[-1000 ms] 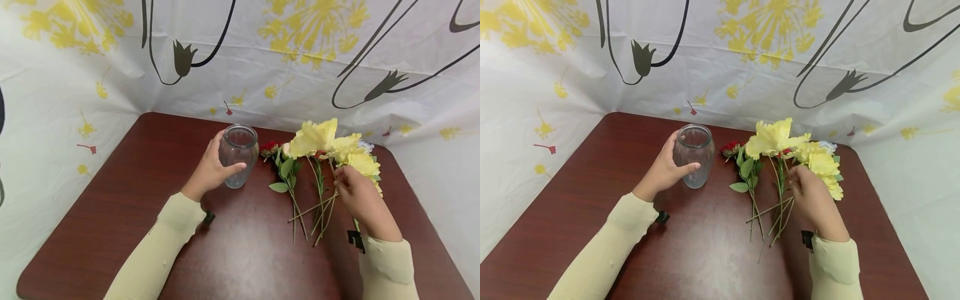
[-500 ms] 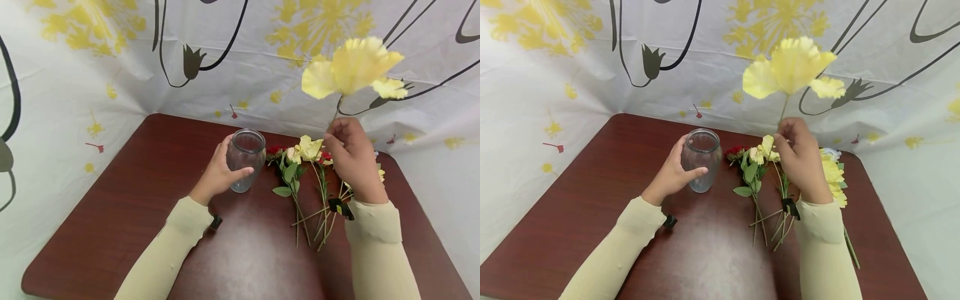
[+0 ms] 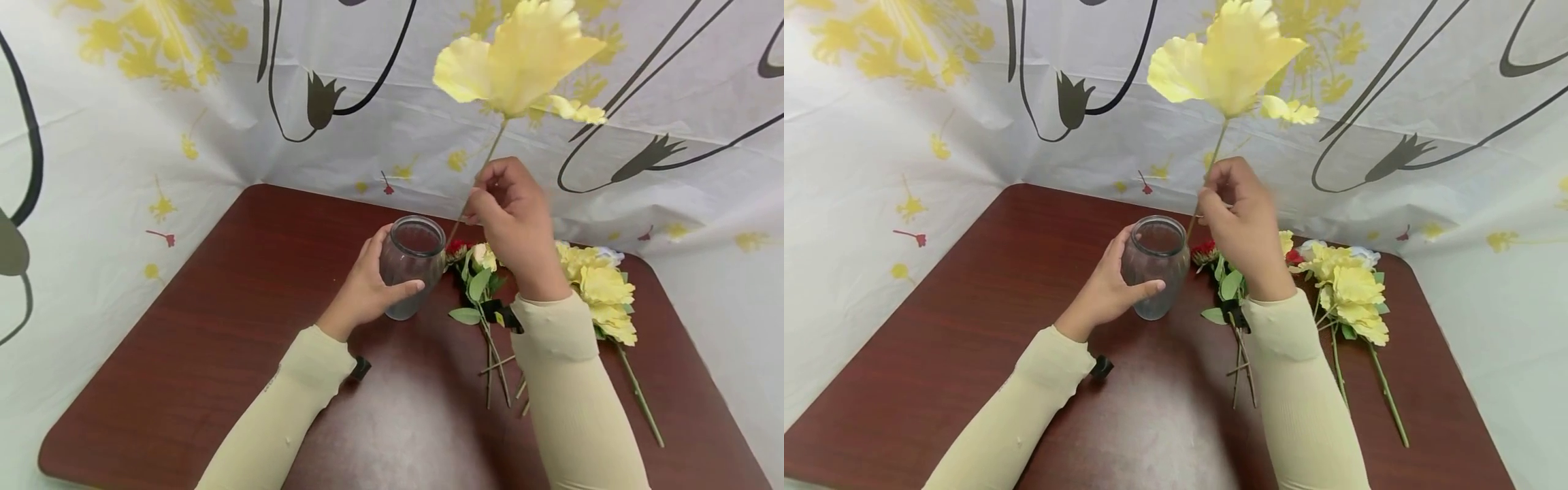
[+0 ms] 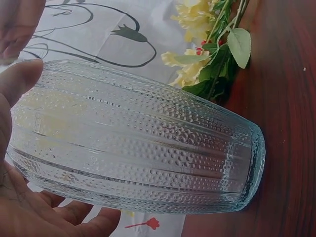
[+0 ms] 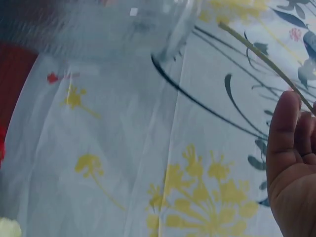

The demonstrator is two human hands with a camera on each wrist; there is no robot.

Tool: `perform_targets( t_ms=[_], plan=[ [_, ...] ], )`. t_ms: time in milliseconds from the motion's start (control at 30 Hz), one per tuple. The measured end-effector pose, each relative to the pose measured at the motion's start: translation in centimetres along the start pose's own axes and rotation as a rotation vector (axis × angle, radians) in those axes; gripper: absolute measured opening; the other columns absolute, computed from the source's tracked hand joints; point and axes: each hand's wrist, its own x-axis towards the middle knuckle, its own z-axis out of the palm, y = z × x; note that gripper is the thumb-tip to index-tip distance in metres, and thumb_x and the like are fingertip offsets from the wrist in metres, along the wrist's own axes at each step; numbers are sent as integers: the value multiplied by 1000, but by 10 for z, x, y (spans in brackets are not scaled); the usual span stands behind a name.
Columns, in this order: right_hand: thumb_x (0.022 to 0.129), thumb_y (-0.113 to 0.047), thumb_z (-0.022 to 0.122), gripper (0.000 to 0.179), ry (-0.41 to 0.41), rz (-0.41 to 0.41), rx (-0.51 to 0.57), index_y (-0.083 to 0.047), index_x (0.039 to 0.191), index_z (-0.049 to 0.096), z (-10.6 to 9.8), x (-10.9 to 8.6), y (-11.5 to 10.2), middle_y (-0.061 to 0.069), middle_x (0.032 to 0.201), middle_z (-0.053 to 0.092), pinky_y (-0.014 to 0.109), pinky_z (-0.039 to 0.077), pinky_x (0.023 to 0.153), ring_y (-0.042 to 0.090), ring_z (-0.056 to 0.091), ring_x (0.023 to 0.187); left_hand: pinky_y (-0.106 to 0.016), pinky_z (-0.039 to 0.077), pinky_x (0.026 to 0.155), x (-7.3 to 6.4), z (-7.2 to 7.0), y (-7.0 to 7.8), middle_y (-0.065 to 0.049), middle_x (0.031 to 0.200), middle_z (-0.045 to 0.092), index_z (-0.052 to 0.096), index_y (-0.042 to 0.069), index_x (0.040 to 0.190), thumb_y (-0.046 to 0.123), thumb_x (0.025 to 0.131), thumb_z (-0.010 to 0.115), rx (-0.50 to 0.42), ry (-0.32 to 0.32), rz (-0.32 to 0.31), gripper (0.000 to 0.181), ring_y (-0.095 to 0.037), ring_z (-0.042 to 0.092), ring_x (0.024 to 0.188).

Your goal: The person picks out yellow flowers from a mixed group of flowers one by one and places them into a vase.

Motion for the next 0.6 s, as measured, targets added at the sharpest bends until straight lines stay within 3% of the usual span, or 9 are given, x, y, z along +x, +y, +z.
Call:
perform_targets(
  t_ms=[267, 367, 500, 600],
  plan=[
    [98, -6, 54, 6, -21, 10, 2, -2, 95, 56, 16, 5, 1, 13, 92, 61, 32, 55, 75, 25, 65, 84, -53, 41, 101, 0, 1, 1, 0, 154, 28, 18, 32, 158, 54, 78, 79, -14, -18, 2, 103, -21, 38, 134],
    [99, -4, 52, 5, -46, 8, 2, -2, 102, 55, 21, 7, 6, 12, 93, 59, 33, 55, 76, 27, 65, 84, -54, 42, 100, 0, 1, 1, 1, 154, 28, 18, 31, 158, 54, 78, 80, -14, -12, -6, 103, -21, 38, 133],
    [99, -4, 50, 17, -83, 18, -28, -4, 115, 55, 28, 9, 18, 10, 93, 55, 32, 55, 74, 32, 64, 83, -53, 43, 99, 1, 1, 0, 1, 153, 29, 19, 31, 157, 52, 78, 80, -27, -8, -7, 102, -20, 39, 132],
    [100, -6, 51, 16, -96, 33, -56, -3, 114, 57, 33, 8, 27, 11, 90, 57, 31, 54, 69, 33, 64, 81, -52, 43, 99, 0, 0, 0, 2, 152, 30, 20, 32, 157, 51, 79, 81, -35, -8, -1, 101, -19, 40, 130]
  ],
)
